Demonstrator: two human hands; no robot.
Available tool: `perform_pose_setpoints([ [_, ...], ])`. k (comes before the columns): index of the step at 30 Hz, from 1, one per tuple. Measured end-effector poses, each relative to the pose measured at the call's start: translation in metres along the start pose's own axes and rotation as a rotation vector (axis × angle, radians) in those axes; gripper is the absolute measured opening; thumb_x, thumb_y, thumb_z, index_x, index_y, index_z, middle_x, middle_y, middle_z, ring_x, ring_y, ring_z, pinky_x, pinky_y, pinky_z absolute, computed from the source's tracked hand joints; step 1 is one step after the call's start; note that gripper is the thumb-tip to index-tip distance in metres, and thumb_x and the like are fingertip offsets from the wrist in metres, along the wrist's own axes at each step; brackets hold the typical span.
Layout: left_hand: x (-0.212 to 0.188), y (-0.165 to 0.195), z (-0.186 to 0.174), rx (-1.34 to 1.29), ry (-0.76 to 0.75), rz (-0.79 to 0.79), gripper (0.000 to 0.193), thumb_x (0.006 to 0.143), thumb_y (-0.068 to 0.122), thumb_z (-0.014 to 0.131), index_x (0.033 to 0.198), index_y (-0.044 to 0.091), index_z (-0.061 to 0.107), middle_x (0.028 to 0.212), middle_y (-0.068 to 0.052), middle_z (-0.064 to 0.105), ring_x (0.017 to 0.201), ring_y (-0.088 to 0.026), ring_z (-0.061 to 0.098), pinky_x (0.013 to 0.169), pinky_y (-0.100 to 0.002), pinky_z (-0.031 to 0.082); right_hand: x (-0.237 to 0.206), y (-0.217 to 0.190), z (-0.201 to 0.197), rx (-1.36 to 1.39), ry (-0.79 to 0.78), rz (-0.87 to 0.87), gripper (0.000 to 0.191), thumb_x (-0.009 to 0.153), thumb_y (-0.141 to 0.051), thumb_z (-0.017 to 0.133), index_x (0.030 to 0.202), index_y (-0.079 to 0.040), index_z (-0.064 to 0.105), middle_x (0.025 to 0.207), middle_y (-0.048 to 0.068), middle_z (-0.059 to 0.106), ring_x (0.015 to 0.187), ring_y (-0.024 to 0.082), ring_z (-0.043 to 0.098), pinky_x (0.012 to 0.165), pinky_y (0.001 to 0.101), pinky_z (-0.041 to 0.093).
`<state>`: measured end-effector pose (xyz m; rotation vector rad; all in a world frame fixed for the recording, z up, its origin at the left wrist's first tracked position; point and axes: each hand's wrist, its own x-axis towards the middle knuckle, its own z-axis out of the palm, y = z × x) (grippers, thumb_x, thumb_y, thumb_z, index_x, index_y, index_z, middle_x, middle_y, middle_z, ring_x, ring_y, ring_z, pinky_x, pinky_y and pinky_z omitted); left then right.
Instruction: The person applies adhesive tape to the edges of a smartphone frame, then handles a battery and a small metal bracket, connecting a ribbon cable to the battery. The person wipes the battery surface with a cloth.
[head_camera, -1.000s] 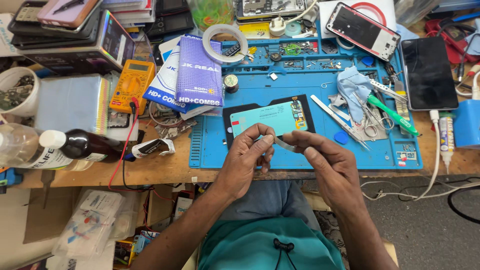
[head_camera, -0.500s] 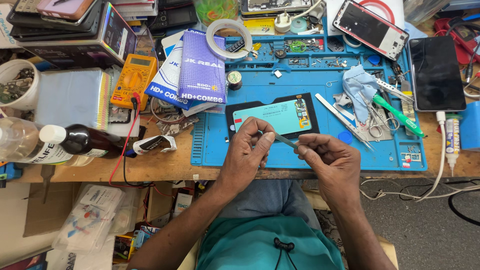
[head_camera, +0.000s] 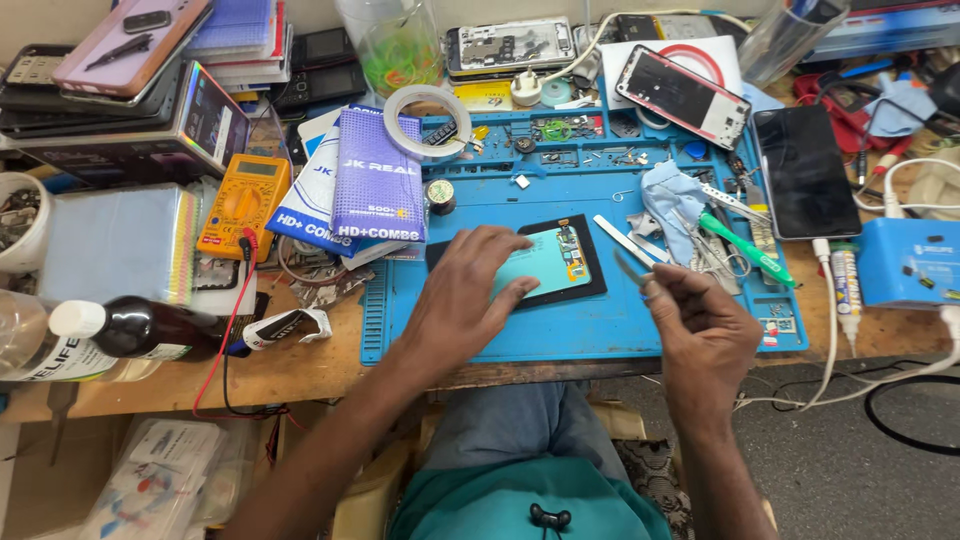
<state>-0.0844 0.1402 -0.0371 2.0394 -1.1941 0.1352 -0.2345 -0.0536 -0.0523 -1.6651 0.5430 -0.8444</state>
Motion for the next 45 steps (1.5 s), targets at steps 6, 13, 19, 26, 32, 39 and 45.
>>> perform_pose_setpoints([
  [6, 0.04, -0.008, 0.018, 0.231, -0.271, 0.003, 0.077, 0.073, 0.037, 0.086, 0.132, -0.002, 0.055, 0.114, -0.018, 0.057, 0.11, -0.036, 0.055, 0.089, -0.051, 0.047, 0.002, 0.01, -0.014, 0.014, -0.003, -0.067, 0.014, 0.098, 0.004, 0.073, 0.112, 0.001, 0.073, 0.096, 0.007, 0.073, 0.087, 0.011, 0.07, 0.076, 0.022, 0.057],
  [13, 0.065, -0.003, 0.013, 0.29, -0.491, -0.148, 0.074, 0.064, 0.042, 0.093, 0.115, 0.003, 0.057, 0.111, -0.015, 0.053, 0.109, -0.033, 0.053, 0.086, -0.05, 0.047, 0.006, 0.017, -0.016, 0.111, -0.071, -0.093, 0.015, 0.096, 0.008, 0.071, 0.107, 0.0, 0.073, 0.109, 0.007, 0.071, 0.093, 0.012, 0.071, 0.085, 0.0238, 0.06],
  [19, 0.077, -0.01, 0.006, 0.036, -0.4, -0.138, 0.053, 0.076, 0.026, 0.089, 0.112, 0.003, 0.057, 0.099, -0.012, 0.065, 0.094, -0.03, 0.064, 0.082, -0.047, 0.051, 0.014, 0.017, -0.018, 0.188, -0.067, -0.09, 0.011, 0.099, 0.007, 0.07, 0.106, -0.001, 0.072, 0.105, 0.005, 0.071, 0.092, 0.011, 0.07, 0.084, 0.0232, 0.058],
  [26, 0.098, -0.016, -0.015, -0.581, -0.153, -0.063, 0.052, 0.087, 0.0, 0.077, 0.133, 0.011, 0.054, 0.108, -0.008, 0.07, 0.092, -0.014, 0.069, 0.076, -0.03, 0.059, 0.059, -0.029, -0.017, -0.073, -0.094, -0.336, 0.013, 0.095, 0.006, 0.07, 0.106, 0.0, 0.074, 0.106, 0.007, 0.073, 0.094, 0.011, 0.066, 0.08, 0.0224, 0.051],
  [32, 0.09, -0.006, -0.005, -0.693, -0.013, -0.018, 0.058, 0.092, -0.002, 0.073, 0.144, 0.013, 0.051, 0.101, -0.008, 0.068, 0.082, -0.012, 0.069, 0.064, -0.026, 0.056, 0.116, -0.069, 0.005, -0.249, -0.267, -0.545, 0.023, 0.091, 0.002, 0.073, 0.111, -0.008, 0.078, 0.104, 0.006, 0.076, 0.093, 0.013, 0.071, 0.079, 0.0266, 0.055],
  [39, 0.083, -0.013, 0.002, -0.617, 0.048, -0.001, 0.055, 0.094, 0.0, 0.07, 0.142, 0.013, 0.05, 0.099, -0.009, 0.071, 0.077, -0.014, 0.075, 0.049, -0.027, 0.049, 0.133, -0.074, 0.02, -0.287, -0.468, -0.556, 0.024, 0.09, 0.002, 0.07, 0.109, -0.009, 0.079, 0.105, 0.006, 0.077, 0.096, 0.014, 0.073, 0.08, 0.0279, 0.059],
  [45, 0.079, -0.018, 0.006, -0.568, 0.028, 0.049, 0.054, 0.099, 0.003, 0.067, 0.147, 0.017, 0.046, 0.103, -0.011, 0.07, 0.082, -0.015, 0.079, 0.057, -0.025, 0.061, 0.131, -0.073, 0.023, -0.312, -0.474, -0.498, 0.024, 0.091, 0.003, 0.07, 0.108, -0.01, 0.079, 0.104, 0.006, 0.077, 0.095, 0.013, 0.073, 0.081, 0.028, 0.06],
])
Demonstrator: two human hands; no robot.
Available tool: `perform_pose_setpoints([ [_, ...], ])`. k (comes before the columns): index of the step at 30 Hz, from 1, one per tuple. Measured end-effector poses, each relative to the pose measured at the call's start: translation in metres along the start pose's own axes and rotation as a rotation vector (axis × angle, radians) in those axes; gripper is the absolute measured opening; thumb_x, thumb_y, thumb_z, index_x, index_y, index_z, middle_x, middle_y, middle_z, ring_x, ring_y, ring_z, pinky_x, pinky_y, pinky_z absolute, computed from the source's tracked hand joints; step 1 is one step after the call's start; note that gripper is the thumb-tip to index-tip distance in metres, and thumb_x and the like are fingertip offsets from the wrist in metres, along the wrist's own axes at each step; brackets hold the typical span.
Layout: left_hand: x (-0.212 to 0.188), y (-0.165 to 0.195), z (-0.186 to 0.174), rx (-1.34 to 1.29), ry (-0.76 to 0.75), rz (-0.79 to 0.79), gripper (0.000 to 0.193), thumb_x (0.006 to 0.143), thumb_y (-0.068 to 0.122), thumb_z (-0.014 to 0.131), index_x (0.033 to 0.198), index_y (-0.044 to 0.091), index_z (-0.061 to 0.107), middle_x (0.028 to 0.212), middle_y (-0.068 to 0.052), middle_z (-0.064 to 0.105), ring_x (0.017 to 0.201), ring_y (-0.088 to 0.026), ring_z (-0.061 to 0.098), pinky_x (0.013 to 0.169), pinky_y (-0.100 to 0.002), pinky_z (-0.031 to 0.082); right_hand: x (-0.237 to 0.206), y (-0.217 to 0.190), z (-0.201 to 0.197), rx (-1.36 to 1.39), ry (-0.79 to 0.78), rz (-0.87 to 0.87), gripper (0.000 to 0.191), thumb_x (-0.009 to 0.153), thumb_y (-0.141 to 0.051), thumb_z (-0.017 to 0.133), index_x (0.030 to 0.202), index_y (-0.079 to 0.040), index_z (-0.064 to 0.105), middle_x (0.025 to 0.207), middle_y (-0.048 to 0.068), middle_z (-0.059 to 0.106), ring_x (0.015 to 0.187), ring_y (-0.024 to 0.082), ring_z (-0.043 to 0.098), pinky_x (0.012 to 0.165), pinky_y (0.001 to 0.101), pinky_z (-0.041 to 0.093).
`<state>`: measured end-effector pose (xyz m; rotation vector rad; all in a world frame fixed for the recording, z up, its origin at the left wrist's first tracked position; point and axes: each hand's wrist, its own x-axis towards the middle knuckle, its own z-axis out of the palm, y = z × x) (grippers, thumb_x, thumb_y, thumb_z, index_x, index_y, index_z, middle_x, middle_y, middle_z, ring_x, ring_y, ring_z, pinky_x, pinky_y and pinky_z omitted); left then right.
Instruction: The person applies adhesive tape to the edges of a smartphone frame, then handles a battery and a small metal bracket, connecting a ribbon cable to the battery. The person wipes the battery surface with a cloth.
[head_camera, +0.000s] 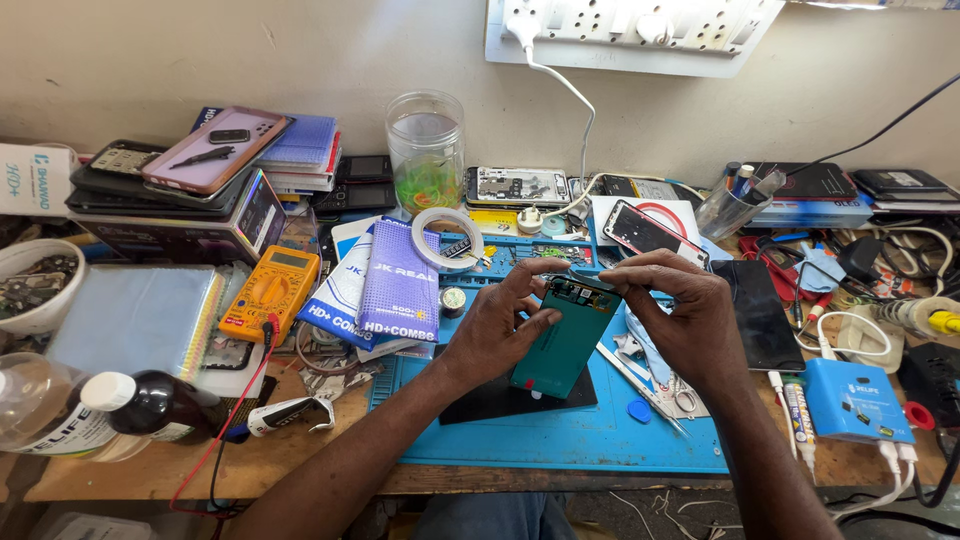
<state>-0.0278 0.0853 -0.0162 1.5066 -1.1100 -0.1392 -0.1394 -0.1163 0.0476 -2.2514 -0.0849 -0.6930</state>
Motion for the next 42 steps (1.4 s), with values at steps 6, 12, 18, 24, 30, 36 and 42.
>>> perform_pose_setpoints([
  [6, 0.0, 0.003, -0.001, 0.014, 0.016, 0.043, 0.058, 0.097, 0.004, 0.067, 0.148, 0.019, 0.044, 0.109, -0.013, 0.071, 0.084, -0.017, 0.079, 0.059, -0.026, 0.064, 0.005, 0.001, -0.003, -0.041, -0.047, -0.033, 0.023, 0.09, 0.001, 0.071, 0.106, -0.011, 0.08, 0.105, 0.006, 0.076, 0.096, 0.013, 0.073, 0.082, 0.0286, 0.06],
  [12, 0.001, 0.005, 0.0, 0.017, 0.007, 0.049, 0.056, 0.098, 0.005, 0.066, 0.148, 0.019, 0.044, 0.11, -0.013, 0.072, 0.085, -0.018, 0.079, 0.062, -0.027, 0.067, 0.009, 0.001, -0.006, -0.066, -0.074, -0.021, 0.022, 0.09, 0.001, 0.07, 0.105, -0.011, 0.08, 0.104, 0.006, 0.077, 0.095, 0.014, 0.074, 0.082, 0.0291, 0.062],
  [18, 0.0, 0.002, 0.001, 0.037, 0.014, 0.065, 0.056, 0.098, 0.005, 0.067, 0.147, 0.02, 0.045, 0.107, -0.013, 0.072, 0.083, -0.019, 0.079, 0.063, -0.028, 0.067, 0.009, -0.004, -0.004, -0.091, -0.054, -0.021, 0.02, 0.09, 0.0, 0.07, 0.105, -0.009, 0.08, 0.103, 0.007, 0.076, 0.094, 0.015, 0.074, 0.081, 0.0288, 0.061],
  [24, 0.0, -0.001, 0.001, 0.058, 0.012, 0.09, 0.054, 0.099, 0.006, 0.067, 0.146, 0.018, 0.045, 0.109, -0.014, 0.072, 0.085, -0.021, 0.08, 0.065, -0.029, 0.068, 0.007, -0.01, -0.003, -0.108, -0.031, 0.002, 0.022, 0.089, 0.001, 0.069, 0.107, -0.009, 0.08, 0.102, 0.007, 0.076, 0.093, 0.014, 0.074, 0.079, 0.028, 0.06],
  [30, 0.001, -0.004, 0.002, 0.073, 0.006, 0.081, 0.049, 0.099, 0.009, 0.067, 0.142, 0.017, 0.044, 0.107, -0.015, 0.072, 0.084, -0.021, 0.079, 0.063, -0.029, 0.063, 0.006, -0.012, 0.0, -0.164, 0.002, 0.024, 0.024, 0.089, -0.001, 0.071, 0.109, -0.01, 0.08, 0.102, 0.007, 0.077, 0.09, 0.014, 0.075, 0.076, 0.0275, 0.06],
  [36, 0.0, -0.004, 0.002, 0.031, -0.004, 0.076, 0.049, 0.099, 0.008, 0.066, 0.141, 0.016, 0.044, 0.111, -0.015, 0.072, 0.082, -0.021, 0.079, 0.056, -0.027, 0.065, 0.002, -0.012, 0.004, -0.186, 0.051, 0.035, 0.024, 0.089, -0.002, 0.073, 0.11, -0.011, 0.08, 0.103, 0.007, 0.077, 0.089, 0.015, 0.074, 0.073, 0.0289, 0.06],
  [42, 0.0, -0.003, 0.003, 0.015, 0.003, 0.058, 0.054, 0.099, 0.006, 0.066, 0.146, 0.018, 0.042, 0.113, -0.015, 0.07, 0.083, -0.02, 0.079, 0.058, -0.028, 0.062, -0.003, -0.013, 0.008, -0.209, 0.091, 0.017, 0.026, 0.088, -0.001, 0.073, 0.111, -0.012, 0.08, 0.105, 0.008, 0.077, 0.087, 0.015, 0.075, 0.071, 0.0276, 0.06],
])
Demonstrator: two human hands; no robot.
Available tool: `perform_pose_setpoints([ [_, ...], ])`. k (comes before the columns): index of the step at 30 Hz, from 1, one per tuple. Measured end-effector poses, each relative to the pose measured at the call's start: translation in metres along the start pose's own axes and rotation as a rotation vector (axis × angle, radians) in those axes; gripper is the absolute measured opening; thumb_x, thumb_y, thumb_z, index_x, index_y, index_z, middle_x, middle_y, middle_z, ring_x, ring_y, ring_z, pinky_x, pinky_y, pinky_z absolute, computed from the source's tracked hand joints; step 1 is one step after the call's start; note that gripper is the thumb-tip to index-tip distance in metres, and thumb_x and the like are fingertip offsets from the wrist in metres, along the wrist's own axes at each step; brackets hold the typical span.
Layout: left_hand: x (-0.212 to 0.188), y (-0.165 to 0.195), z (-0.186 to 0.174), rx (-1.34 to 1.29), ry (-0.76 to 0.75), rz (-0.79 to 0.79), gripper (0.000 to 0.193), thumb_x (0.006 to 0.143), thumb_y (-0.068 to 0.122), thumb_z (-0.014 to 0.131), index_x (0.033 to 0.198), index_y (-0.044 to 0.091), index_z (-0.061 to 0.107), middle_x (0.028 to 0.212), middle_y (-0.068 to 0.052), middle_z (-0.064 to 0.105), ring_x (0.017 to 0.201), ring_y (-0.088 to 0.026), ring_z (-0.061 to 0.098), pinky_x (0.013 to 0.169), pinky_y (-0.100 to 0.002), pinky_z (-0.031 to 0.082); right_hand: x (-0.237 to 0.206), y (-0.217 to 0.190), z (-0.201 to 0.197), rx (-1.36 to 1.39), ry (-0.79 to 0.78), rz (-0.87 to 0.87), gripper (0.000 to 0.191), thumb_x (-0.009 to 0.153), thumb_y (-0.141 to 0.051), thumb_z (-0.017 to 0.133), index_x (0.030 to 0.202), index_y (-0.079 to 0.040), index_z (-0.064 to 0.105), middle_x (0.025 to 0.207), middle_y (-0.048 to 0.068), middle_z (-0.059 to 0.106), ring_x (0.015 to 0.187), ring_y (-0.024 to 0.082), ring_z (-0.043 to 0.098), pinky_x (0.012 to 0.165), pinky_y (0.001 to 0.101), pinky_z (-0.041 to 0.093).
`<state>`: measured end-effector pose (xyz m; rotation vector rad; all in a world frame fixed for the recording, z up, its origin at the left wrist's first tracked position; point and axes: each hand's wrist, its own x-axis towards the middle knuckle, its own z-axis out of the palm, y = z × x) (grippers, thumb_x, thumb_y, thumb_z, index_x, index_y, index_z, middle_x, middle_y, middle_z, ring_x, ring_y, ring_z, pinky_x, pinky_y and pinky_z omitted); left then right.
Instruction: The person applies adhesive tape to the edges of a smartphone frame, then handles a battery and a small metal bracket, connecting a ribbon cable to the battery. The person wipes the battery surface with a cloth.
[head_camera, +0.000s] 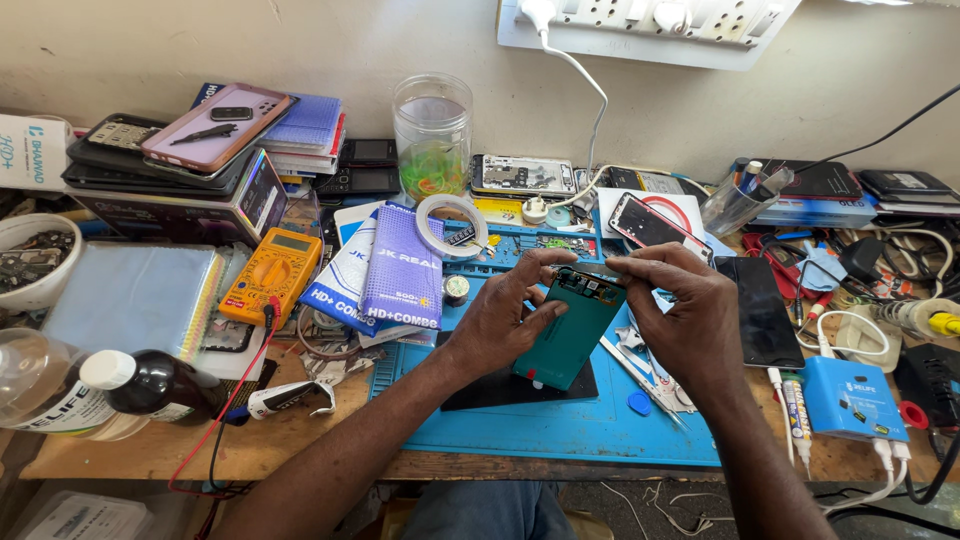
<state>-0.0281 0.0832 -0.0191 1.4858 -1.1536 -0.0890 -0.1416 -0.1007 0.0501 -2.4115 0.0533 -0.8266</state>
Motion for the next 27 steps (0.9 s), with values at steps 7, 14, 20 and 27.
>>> perform_pose_setpoints([
  [7, 0.0, 0.001, 0.0, 0.038, 0.006, 0.001, 0.06, 0.098, 0.006, 0.068, 0.15, 0.021, 0.04, 0.108, -0.013, 0.069, 0.084, -0.02, 0.08, 0.061, -0.027, 0.062, -0.006, -0.006, 0.003, -0.06, 0.039, -0.077, 0.027, 0.089, 0.001, 0.072, 0.112, -0.011, 0.079, 0.107, 0.009, 0.076, 0.086, 0.017, 0.076, 0.07, 0.0293, 0.062],
  [14, -0.001, 0.003, 0.002, 0.053, 0.024, 0.032, 0.064, 0.096, 0.002, 0.069, 0.151, 0.023, 0.043, 0.105, -0.011, 0.069, 0.085, -0.02, 0.08, 0.067, -0.029, 0.064, -0.014, -0.01, 0.007, -0.13, 0.063, -0.1, 0.028, 0.091, 0.001, 0.072, 0.115, -0.011, 0.077, 0.108, 0.01, 0.074, 0.087, 0.02, 0.075, 0.068, 0.0302, 0.062],
  [20, -0.002, 0.004, 0.001, 0.032, 0.003, 0.028, 0.062, 0.098, 0.003, 0.067, 0.151, 0.023, 0.044, 0.102, -0.01, 0.071, 0.088, -0.02, 0.08, 0.069, -0.029, 0.064, -0.018, -0.011, 0.009, -0.202, 0.097, -0.194, 0.029, 0.089, 0.001, 0.073, 0.116, -0.011, 0.077, 0.109, 0.011, 0.074, 0.093, 0.023, 0.074, 0.076, 0.0328, 0.061],
  [27, -0.002, 0.005, 0.0, 0.048, 0.013, 0.056, 0.062, 0.097, 0.003, 0.067, 0.152, 0.021, 0.043, 0.107, -0.012, 0.071, 0.086, -0.02, 0.08, 0.068, -0.029, 0.064, -0.018, -0.011, 0.007, -0.122, 0.083, -0.153, 0.029, 0.091, 0.001, 0.071, 0.116, -0.012, 0.078, 0.109, 0.009, 0.075, 0.091, 0.02, 0.075, 0.074, 0.0313, 0.062],
])
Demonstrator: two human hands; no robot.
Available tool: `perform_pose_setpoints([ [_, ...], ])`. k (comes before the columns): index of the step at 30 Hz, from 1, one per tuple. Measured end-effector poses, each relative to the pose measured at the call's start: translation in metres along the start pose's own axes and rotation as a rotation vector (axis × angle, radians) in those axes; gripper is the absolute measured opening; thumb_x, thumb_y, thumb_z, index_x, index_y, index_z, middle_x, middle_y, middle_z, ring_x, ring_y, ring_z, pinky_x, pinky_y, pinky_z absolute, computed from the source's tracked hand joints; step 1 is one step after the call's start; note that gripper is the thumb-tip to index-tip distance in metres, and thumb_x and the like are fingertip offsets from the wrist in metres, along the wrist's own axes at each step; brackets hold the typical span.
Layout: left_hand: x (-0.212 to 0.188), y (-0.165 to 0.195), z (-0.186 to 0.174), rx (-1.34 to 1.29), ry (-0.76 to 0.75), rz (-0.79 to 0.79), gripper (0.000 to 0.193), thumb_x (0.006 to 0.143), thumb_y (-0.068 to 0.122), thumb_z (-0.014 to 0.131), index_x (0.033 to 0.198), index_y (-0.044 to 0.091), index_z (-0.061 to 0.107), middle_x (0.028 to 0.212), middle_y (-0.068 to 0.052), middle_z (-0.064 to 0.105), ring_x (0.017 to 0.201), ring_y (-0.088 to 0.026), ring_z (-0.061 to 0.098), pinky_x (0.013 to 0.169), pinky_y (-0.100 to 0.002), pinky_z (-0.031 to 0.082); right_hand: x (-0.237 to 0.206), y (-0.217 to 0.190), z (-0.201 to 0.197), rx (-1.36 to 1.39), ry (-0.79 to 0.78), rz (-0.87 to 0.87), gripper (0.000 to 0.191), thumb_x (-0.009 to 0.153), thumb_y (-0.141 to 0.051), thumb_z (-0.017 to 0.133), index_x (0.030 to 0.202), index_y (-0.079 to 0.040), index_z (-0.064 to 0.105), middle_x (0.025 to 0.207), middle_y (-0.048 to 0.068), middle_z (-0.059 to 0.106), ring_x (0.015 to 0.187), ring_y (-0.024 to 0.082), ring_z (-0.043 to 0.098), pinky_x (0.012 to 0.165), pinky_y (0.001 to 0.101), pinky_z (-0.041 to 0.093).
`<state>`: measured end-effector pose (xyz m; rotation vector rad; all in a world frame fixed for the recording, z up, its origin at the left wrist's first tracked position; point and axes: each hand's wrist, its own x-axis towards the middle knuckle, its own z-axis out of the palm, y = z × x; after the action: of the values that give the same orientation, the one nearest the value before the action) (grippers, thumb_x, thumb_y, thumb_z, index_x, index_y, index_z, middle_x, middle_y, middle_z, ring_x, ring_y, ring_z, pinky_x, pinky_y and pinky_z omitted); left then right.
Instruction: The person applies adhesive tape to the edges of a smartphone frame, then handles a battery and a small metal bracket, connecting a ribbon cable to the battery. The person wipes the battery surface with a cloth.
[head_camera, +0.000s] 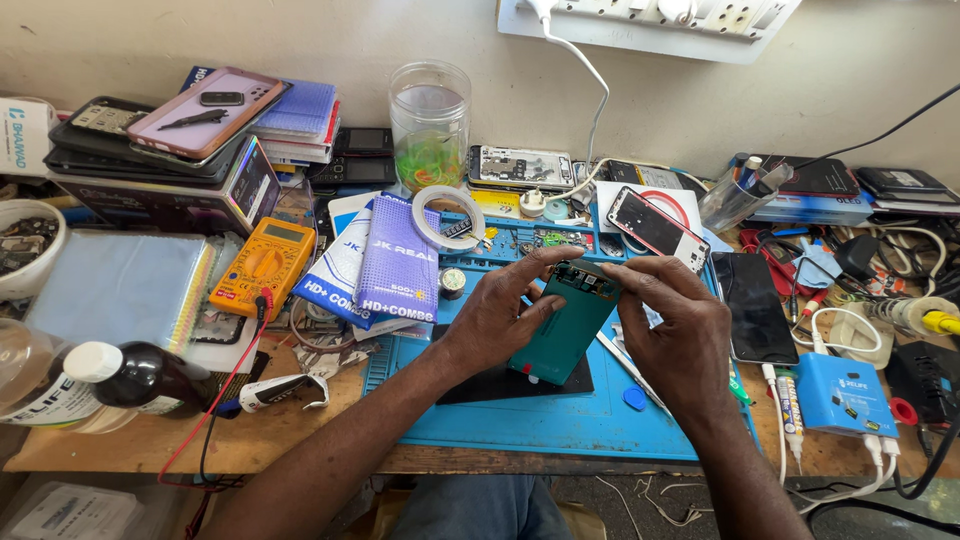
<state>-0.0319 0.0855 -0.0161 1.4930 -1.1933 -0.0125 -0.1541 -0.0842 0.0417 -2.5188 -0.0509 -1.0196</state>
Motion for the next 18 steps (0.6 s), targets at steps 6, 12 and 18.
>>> perform_pose_setpoints([
  [6, -0.0011, 0.0006, 0.0001, 0.011, 0.012, -0.001, 0.061, 0.097, 0.004, 0.068, 0.151, 0.021, 0.044, 0.11, -0.012, 0.071, 0.087, -0.02, 0.08, 0.068, -0.029, 0.068, 0.0009, 0.0019, 0.0001, 0.0, -0.022, 0.048, 0.028, 0.091, 0.001, 0.071, 0.114, -0.012, 0.078, 0.109, 0.009, 0.075, 0.088, 0.019, 0.076, 0.064, 0.0295, 0.061],
  [12, -0.0011, 0.0004, 0.0007, 0.012, 0.009, -0.025, 0.062, 0.097, 0.003, 0.067, 0.151, 0.022, 0.044, 0.112, -0.012, 0.072, 0.087, -0.02, 0.08, 0.069, -0.03, 0.064, 0.0014, 0.0024, 0.0001, -0.091, -0.008, -0.065, 0.027, 0.091, 0.0, 0.073, 0.114, -0.011, 0.078, 0.11, 0.009, 0.075, 0.093, 0.022, 0.075, 0.075, 0.0339, 0.061],
  [18, -0.0025, 0.0004, 0.0002, 0.003, -0.004, -0.08, 0.062, 0.098, 0.004, 0.068, 0.152, 0.023, 0.045, 0.106, -0.013, 0.072, 0.089, -0.02, 0.081, 0.071, -0.031, 0.065, 0.0019, 0.0003, -0.0013, -0.005, -0.023, -0.015, 0.028, 0.092, 0.001, 0.071, 0.115, -0.012, 0.078, 0.111, 0.009, 0.074, 0.093, 0.02, 0.075, 0.073, 0.0308, 0.062],
])
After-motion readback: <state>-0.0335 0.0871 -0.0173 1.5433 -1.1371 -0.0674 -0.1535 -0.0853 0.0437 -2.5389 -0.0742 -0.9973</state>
